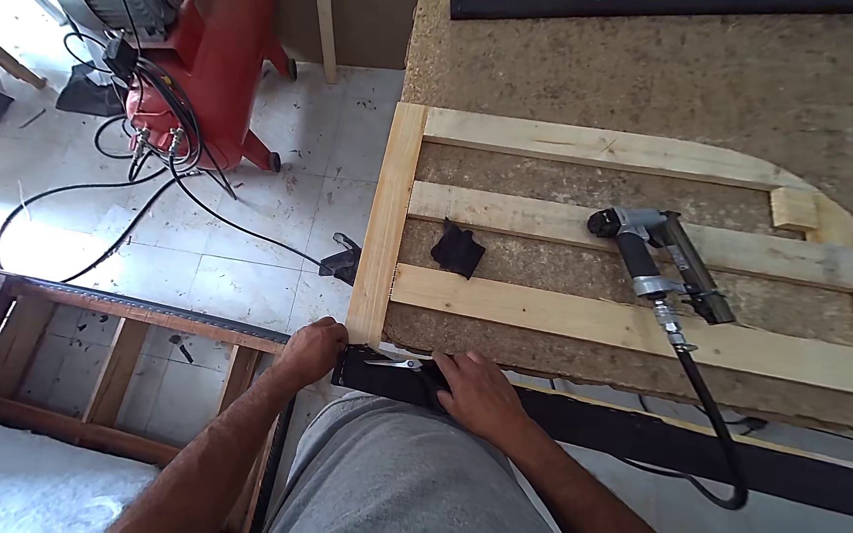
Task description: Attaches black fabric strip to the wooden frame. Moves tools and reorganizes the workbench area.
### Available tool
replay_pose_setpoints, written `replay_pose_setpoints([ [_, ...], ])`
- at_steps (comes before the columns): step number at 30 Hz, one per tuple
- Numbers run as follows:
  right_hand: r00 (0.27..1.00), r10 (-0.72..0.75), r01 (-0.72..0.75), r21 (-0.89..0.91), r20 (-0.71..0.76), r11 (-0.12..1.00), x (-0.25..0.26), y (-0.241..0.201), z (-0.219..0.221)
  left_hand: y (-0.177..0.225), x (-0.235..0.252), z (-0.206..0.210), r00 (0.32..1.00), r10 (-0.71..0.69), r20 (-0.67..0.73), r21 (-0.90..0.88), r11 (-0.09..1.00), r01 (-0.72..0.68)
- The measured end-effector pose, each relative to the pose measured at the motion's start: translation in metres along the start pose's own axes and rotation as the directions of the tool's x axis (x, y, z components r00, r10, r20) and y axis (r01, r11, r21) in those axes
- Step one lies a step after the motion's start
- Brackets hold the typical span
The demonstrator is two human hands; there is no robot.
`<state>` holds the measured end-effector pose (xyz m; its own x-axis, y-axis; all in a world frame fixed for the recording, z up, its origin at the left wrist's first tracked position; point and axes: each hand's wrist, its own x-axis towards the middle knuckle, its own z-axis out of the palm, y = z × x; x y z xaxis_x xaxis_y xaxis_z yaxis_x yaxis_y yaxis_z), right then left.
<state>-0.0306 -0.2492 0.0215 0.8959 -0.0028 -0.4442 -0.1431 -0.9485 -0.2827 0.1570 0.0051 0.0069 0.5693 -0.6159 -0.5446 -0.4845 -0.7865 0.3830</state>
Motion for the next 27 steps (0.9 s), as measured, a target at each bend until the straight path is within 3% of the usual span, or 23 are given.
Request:
replay_pose_setpoints([
  [6,0.997,-0.025,0.019,-0.070,-0.080,0.997,0.015,-0.003,0.010,0.009,-0.003,-0.004,0.999,-0.039,0.014,0.005,0.999,0.039],
  [14,1.000,0.003,-0.004,-0.071,-0.024,0.997,0.016,0.003,0.006,0.017,0.013,0.000,0.994,0.111,0.011,0.122,0.986,-0.112],
  [18,0.999,0.006,-0.009,-0.066,-0.048,0.998,0.014,0.007,0.006,0.022,0.017,-0.005,0.987,0.127,0.094,0.181,0.973,-0.142],
  [27,0.996,-0.075,0.069,-0.109,-0.054,0.992,0.025,-0.002,0.007,0.019,0.016,-0.010,0.978,0.166,0.126,0.142,0.973,-0.183],
])
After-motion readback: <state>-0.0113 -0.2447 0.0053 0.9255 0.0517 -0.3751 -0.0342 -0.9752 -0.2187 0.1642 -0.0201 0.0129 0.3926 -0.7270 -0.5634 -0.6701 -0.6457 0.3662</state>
